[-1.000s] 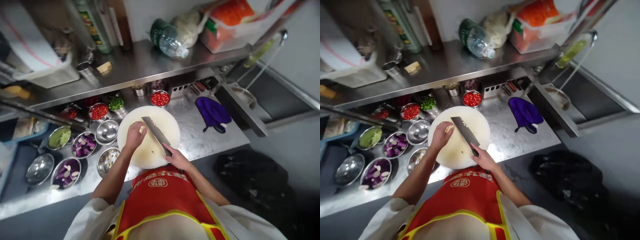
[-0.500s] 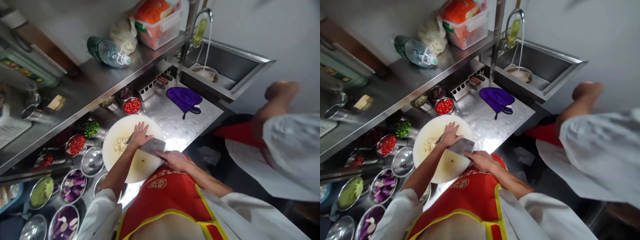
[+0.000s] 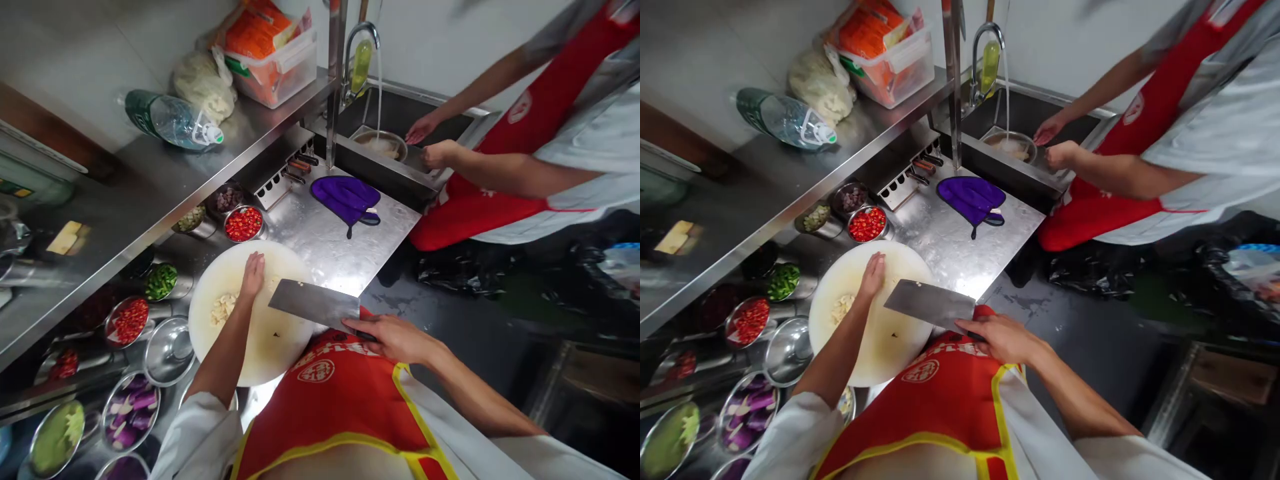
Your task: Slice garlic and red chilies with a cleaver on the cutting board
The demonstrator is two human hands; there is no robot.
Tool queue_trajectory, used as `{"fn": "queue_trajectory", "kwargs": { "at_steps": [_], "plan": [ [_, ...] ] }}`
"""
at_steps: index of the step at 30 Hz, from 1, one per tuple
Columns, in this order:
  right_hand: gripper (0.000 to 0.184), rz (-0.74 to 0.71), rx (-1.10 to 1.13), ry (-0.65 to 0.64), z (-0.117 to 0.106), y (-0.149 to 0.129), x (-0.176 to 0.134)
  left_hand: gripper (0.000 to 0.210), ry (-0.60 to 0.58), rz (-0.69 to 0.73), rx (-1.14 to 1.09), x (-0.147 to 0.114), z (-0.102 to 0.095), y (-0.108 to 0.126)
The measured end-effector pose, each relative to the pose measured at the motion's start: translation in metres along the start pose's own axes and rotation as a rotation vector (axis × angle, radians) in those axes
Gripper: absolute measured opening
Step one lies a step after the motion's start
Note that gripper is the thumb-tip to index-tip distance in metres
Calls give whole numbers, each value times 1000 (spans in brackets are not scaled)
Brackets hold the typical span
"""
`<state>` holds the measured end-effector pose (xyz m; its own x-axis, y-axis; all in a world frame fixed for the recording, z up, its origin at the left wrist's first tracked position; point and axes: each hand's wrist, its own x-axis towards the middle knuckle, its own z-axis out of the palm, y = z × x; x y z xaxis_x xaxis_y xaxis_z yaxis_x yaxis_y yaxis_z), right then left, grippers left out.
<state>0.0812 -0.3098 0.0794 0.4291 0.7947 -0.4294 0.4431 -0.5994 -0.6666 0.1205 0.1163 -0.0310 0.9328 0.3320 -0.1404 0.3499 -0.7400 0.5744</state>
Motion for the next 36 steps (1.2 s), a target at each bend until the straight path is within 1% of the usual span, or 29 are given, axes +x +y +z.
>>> {"fn": "queue_trajectory", "kwargs": {
  "at_steps": [1,2,4,6,7,8,9,11,14,17,19,21,23,25,27,29,31,33,36],
  "plan": [
    [66,11,-19,-8,-1,3,-1,50,-32,9,-25,-4,-1,5],
    [67,17,-44,-15,-2,4,-1,49,-76,54,-31,-8,-3,11],
    [67,12,-94,-17,-4,4,5,53,-203,235,24,-16,-4,25],
    [65,-14,-124,-9,-6,-1,14,61,-328,438,143,-23,-3,38],
    [63,-27,-134,-6,-7,-5,19,63,-374,503,204,-24,-1,43],
    [62,-37,-143,-5,-9,-9,24,63,-399,529,257,-24,0,45],
    [62,-40,-153,-7,-10,-12,27,62,-401,520,297,-23,1,44],
    [62,-36,-170,-19,-13,-16,30,60,-359,446,342,-17,1,35],
    [64,-41,-124,-29,-16,-14,23,59,-259,370,327,-9,-3,10],
    [69,-3,22,-4,-14,-3,9,51,-135,285,233,-14,-2,-11],
    [71,49,192,31,-8,8,3,51,-26,185,170,-24,7,-17],
    [70,96,486,18,4,19,4,53,71,125,135,-37,23,-16],
    [67,123,880,-3,22,31,11,52,139,126,125,-49,42,-10],
    [59,126,1238,56,41,43,23,50,194,162,109,-60,61,-2],
    [45,128,1452,153,59,55,36,48,240,199,72,-69,75,3],
    [36,131,1557,197,72,68,49,48,280,219,18,-75,86,4],
    [34,116,1602,147,81,80,61,48,300,241,-31,-78,95,2],
    [32,102,1619,129,86,91,72,48,297,255,-77,-79,103,-1],
    [27,187,1630,70,88,100,83,50,293,224,-155,-80,111,2]
  ]
}}
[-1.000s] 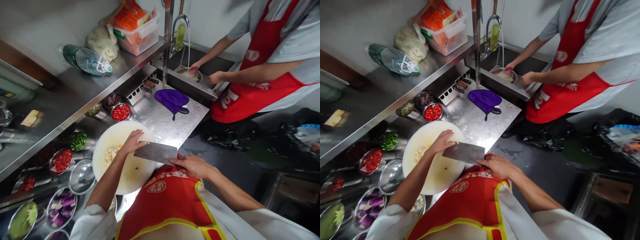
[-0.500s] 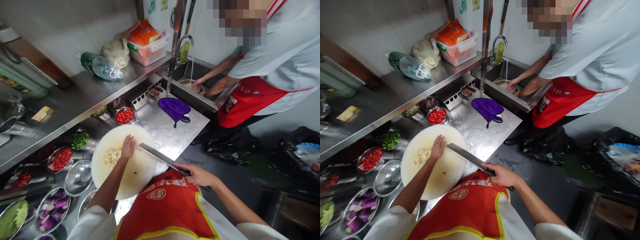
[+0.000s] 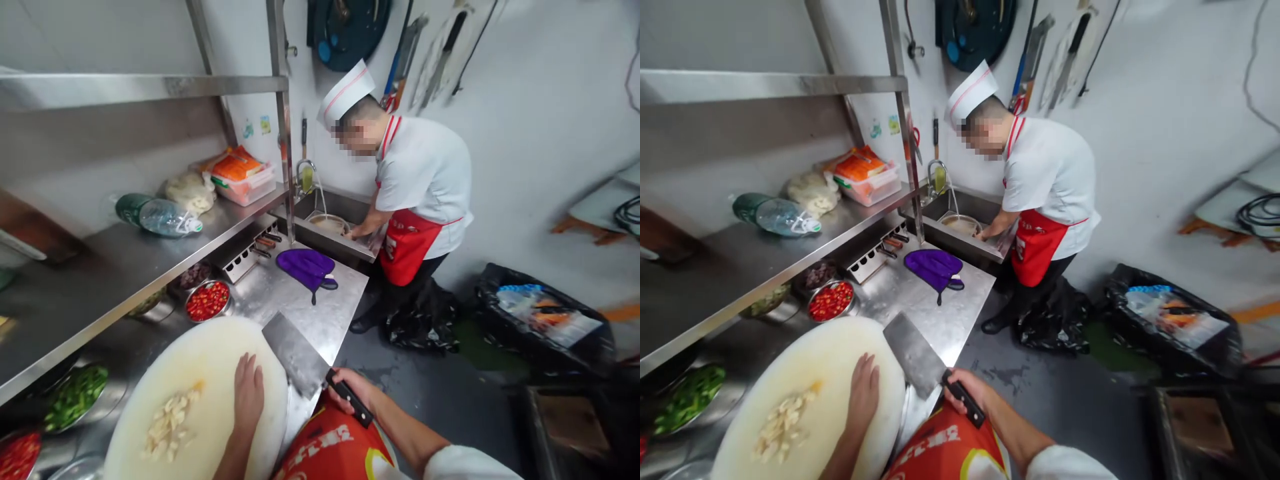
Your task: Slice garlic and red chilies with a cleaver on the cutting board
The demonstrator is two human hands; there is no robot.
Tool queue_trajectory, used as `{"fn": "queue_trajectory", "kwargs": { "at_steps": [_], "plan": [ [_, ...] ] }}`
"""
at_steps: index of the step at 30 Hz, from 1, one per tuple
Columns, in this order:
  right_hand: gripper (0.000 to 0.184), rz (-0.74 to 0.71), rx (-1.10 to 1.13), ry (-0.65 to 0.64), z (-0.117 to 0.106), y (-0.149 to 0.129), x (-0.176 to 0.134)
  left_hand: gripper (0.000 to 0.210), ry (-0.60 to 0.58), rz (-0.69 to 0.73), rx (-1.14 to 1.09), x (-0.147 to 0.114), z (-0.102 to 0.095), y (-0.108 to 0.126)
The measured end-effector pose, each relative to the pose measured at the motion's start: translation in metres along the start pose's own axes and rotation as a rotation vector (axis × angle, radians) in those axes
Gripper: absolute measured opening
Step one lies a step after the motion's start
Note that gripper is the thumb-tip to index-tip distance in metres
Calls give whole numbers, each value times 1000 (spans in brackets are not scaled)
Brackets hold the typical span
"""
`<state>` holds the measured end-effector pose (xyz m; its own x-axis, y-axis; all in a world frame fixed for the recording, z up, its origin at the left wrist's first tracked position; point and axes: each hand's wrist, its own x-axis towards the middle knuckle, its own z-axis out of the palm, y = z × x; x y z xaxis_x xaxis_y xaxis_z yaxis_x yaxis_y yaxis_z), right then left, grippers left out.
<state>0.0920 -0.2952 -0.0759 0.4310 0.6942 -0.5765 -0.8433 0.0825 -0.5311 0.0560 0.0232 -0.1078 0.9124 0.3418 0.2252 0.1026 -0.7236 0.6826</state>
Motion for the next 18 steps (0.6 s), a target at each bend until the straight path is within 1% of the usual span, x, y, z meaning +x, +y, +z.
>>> {"fn": "queue_trajectory", "kwargs": {
  "at_steps": [2,4,7,9,11,15,18],
  "plan": [
    [24,74,9,8,1,-2,4,52,24,-47,-38,0,3,6],
    [23,128,8,-10,4,-5,6,53,67,-109,-65,2,5,14],
    [22,157,-24,-50,12,-9,10,55,133,-207,-95,8,6,25],
    [21,156,-60,-66,19,-11,14,53,172,-248,-112,12,6,32],
    [20,178,-109,-90,27,-13,19,48,225,-278,-130,15,6,37],
    [14,279,-223,-129,45,-16,28,37,335,-314,-132,18,2,43],
    [15,341,-282,-112,51,-19,33,32,365,-302,-100,20,-2,45]
  ]
}}
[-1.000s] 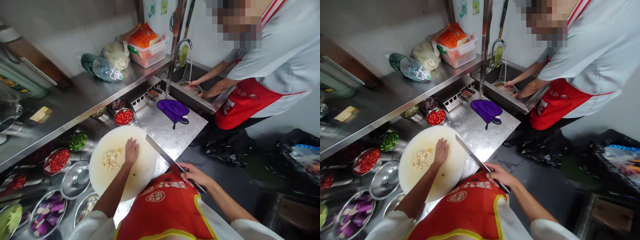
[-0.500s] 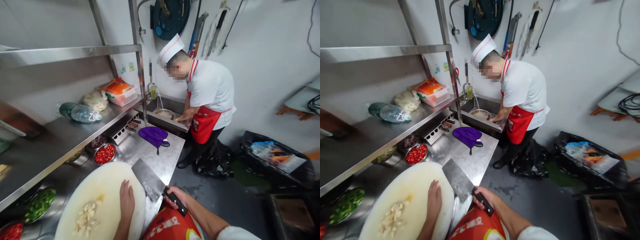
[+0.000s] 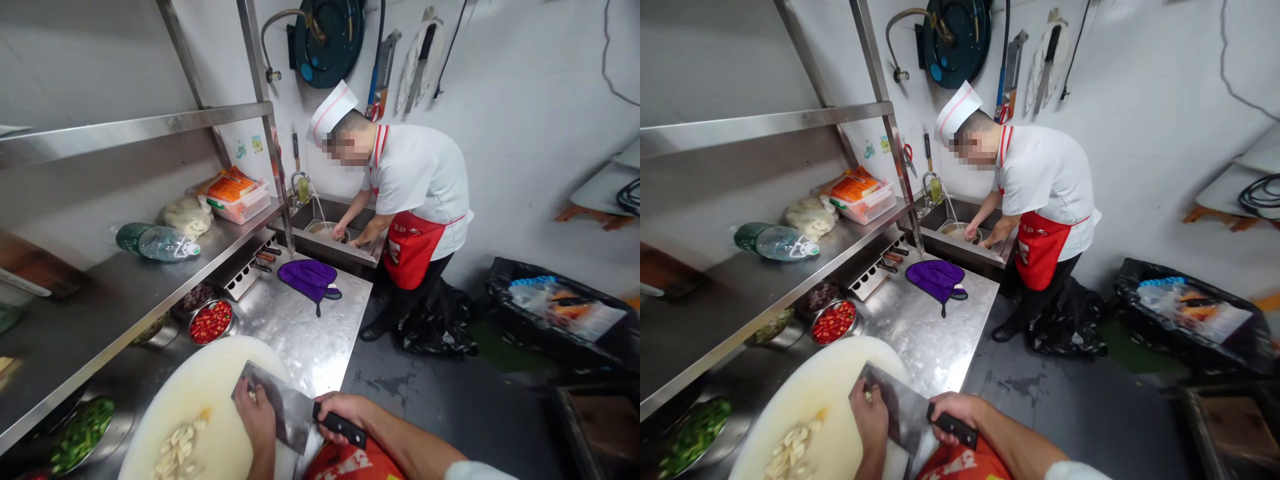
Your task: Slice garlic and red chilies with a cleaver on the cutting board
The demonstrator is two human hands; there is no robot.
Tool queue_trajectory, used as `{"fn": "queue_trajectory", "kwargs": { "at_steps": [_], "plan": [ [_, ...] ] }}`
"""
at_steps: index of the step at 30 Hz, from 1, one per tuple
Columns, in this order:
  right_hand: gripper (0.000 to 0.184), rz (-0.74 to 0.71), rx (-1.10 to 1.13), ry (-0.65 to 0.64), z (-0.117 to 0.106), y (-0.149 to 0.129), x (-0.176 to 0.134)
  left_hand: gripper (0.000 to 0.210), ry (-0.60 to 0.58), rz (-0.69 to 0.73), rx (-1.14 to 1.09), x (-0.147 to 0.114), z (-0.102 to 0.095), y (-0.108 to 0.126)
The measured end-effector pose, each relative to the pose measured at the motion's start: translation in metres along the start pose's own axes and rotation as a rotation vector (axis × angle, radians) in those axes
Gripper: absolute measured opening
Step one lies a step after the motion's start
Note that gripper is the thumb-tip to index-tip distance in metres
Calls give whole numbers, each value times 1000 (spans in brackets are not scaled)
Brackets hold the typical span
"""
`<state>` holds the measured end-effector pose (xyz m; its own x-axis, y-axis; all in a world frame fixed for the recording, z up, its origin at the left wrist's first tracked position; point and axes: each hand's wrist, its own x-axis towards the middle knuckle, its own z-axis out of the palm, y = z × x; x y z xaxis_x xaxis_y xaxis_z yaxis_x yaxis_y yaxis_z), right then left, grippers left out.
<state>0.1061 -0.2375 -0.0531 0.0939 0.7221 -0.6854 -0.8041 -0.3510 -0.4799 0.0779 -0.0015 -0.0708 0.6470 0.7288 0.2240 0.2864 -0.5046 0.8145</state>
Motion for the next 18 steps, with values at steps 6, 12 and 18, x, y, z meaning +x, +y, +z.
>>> {"fn": "queue_trajectory", "kwargs": {
  "at_steps": [6,12,18],
  "plan": [
    [10,101,-56,-66,-7,-5,6,27,54,-5,0,1,0,2],
    [16,167,-88,-29,3,-4,4,30,67,-25,-6,3,4,-2],
    [25,36,85,24,35,24,-12,30,4,-116,-86,-6,-4,12]
  ]
}}
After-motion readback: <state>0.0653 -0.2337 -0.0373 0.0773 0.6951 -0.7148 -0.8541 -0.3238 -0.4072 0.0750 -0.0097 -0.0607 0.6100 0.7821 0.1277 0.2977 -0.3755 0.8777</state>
